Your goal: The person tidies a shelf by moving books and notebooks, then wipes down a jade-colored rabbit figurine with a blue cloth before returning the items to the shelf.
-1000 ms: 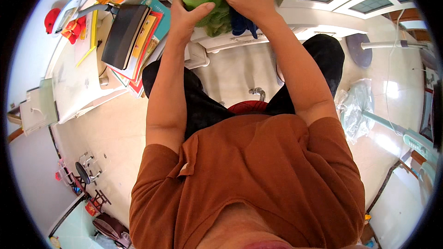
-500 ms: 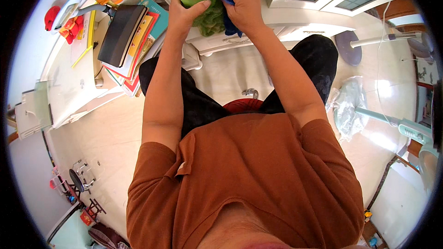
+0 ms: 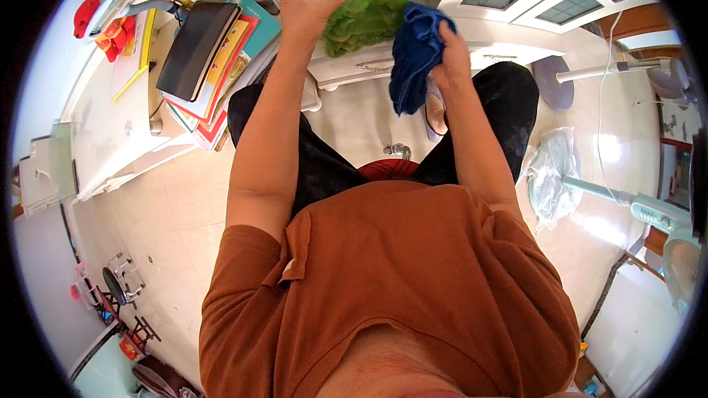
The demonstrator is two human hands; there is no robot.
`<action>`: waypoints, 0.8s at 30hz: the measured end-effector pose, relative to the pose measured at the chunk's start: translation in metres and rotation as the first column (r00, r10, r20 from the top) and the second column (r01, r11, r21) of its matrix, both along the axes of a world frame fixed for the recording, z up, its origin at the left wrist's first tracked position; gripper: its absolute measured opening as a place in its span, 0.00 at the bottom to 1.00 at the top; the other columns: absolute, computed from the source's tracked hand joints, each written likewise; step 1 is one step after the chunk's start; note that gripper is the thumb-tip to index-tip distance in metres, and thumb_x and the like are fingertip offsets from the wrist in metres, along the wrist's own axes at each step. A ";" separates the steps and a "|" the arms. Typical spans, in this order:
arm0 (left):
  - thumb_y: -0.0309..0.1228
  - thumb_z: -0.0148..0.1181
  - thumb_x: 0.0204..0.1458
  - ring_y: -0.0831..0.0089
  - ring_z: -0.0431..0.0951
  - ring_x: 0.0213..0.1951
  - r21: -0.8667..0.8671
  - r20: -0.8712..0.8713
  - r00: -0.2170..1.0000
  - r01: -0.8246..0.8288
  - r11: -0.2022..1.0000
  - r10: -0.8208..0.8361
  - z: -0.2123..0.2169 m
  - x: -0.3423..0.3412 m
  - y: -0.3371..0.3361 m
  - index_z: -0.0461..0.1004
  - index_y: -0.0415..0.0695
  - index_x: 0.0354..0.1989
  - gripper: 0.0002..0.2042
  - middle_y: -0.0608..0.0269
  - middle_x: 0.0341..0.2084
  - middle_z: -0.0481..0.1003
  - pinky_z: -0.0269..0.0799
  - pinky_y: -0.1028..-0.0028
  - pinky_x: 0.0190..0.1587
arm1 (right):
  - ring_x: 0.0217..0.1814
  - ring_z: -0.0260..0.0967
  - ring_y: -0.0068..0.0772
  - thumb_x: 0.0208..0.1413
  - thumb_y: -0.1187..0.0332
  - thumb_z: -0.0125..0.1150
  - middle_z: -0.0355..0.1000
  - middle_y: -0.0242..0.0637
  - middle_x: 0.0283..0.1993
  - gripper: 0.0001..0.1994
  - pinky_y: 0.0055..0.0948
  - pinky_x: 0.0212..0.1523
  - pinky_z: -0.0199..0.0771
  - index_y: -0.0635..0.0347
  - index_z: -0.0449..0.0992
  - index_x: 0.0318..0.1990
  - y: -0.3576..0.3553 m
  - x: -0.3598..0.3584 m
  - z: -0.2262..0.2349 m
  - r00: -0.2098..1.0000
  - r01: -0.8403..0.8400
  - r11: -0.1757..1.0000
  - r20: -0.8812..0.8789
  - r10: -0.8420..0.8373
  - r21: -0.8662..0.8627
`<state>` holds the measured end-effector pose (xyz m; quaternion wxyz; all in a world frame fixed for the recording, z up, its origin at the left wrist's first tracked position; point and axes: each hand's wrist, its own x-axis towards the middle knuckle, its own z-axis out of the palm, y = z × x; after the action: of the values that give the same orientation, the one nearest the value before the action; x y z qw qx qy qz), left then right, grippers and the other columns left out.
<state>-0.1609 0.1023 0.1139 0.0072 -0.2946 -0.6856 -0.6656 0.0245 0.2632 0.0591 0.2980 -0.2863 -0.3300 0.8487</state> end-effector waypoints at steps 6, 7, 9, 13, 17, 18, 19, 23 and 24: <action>0.36 0.80 0.33 0.66 0.74 0.47 0.020 0.018 0.998 0.053 0.998 -0.053 -0.008 -0.010 -0.008 0.59 0.33 0.58 0.45 0.52 0.47 0.72 0.72 0.70 0.49 | 0.49 0.74 0.41 0.58 0.67 0.59 0.77 0.40 0.48 0.14 0.35 0.51 0.73 0.59 0.75 0.50 -0.010 -0.024 0.078 0.994 0.103 0.306 -0.083 -0.077 0.946; 0.36 0.80 0.33 0.67 0.74 0.47 0.014 0.031 0.997 0.073 0.997 -0.073 -0.007 -0.011 -0.009 0.59 0.33 0.58 0.44 0.52 0.47 0.72 0.72 0.70 0.49 | 0.56 0.70 0.42 0.57 0.66 0.61 0.75 0.39 0.54 0.16 0.35 0.58 0.69 0.57 0.76 0.53 -0.014 -0.035 0.081 0.987 0.083 -0.122 -0.099 -0.130 0.989; 0.35 0.79 0.34 0.68 0.74 0.47 0.044 0.048 0.993 0.108 0.993 -0.111 -0.006 -0.010 -0.005 0.59 0.33 0.58 0.43 0.53 0.47 0.71 0.72 0.71 0.49 | 0.59 0.65 0.45 0.54 0.67 0.61 0.72 0.37 0.58 0.19 0.37 0.62 0.64 0.54 0.76 0.54 -0.025 -0.065 0.054 0.991 -0.056 -0.265 0.021 -0.134 0.962; 0.34 0.79 0.35 0.69 0.74 0.46 0.081 0.014 0.994 0.106 0.991 -0.107 -0.001 -0.004 -0.004 0.60 0.33 0.55 0.41 0.54 0.46 0.71 0.72 0.72 0.48 | 0.49 0.66 0.52 0.45 0.71 0.59 0.72 0.42 0.45 0.15 0.44 0.51 0.68 0.57 0.75 0.43 -0.021 -0.084 0.070 0.985 -0.078 -0.105 0.060 -0.161 0.991; 0.34 0.79 0.35 0.70 0.74 0.45 0.173 0.049 0.988 0.134 0.976 -0.144 -0.003 -0.001 -0.003 0.60 0.33 0.54 0.39 0.55 0.45 0.71 0.73 0.72 0.48 | 0.47 0.67 0.52 0.47 0.69 0.59 0.72 0.43 0.41 0.14 0.45 0.47 0.71 0.59 0.72 0.43 -0.021 -0.093 0.076 0.945 -0.180 -0.136 0.133 -0.298 0.974; 0.34 0.79 0.35 0.70 0.74 0.45 0.153 0.043 0.990 0.124 0.980 -0.132 -0.002 0.000 -0.003 0.60 0.33 0.54 0.39 0.55 0.45 0.71 0.73 0.72 0.48 | 0.47 0.67 0.53 0.46 0.69 0.59 0.71 0.44 0.40 0.14 0.45 0.47 0.71 0.59 0.72 0.43 -0.021 -0.096 0.074 0.927 -0.188 -0.135 0.131 -0.352 0.973; 0.34 0.79 0.35 0.70 0.74 0.45 0.132 0.037 0.992 0.114 0.985 -0.120 -0.001 0.001 -0.003 0.60 0.33 0.54 0.39 0.55 0.44 0.71 0.73 0.72 0.48 | 0.46 0.67 0.53 0.46 0.69 0.60 0.71 0.45 0.40 0.14 0.46 0.47 0.71 0.60 0.72 0.42 -0.020 -0.101 0.071 0.906 -0.196 -0.132 0.128 -0.404 0.972; 0.34 0.79 0.34 0.68 0.74 0.45 0.066 -0.004 0.997 0.078 0.995 -0.078 0.003 0.003 -0.005 0.59 0.32 0.56 0.42 0.53 0.45 0.71 0.72 0.72 0.48 | 0.47 0.69 0.49 0.49 0.69 0.60 0.72 0.44 0.40 0.15 0.42 0.48 0.72 0.62 0.71 0.44 -0.007 -0.103 0.054 0.876 -0.182 -0.323 0.003 -0.482 0.929; 0.35 0.79 0.34 0.68 0.75 0.45 0.039 -0.014 0.998 0.058 0.998 -0.057 0.005 0.004 -0.007 0.58 0.32 0.57 0.43 0.53 0.45 0.71 0.72 0.71 0.48 | 0.50 0.69 0.49 0.50 0.67 0.60 0.73 0.44 0.45 0.15 0.42 0.50 0.71 0.60 0.72 0.46 -0.005 -0.098 0.050 0.845 -0.224 -0.241 0.066 -0.530 0.944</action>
<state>-0.1573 0.0949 0.1191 -0.0019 -0.3182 -0.6637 -0.6769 -0.0733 0.2584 0.1088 0.4252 -0.1817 -0.8792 0.1145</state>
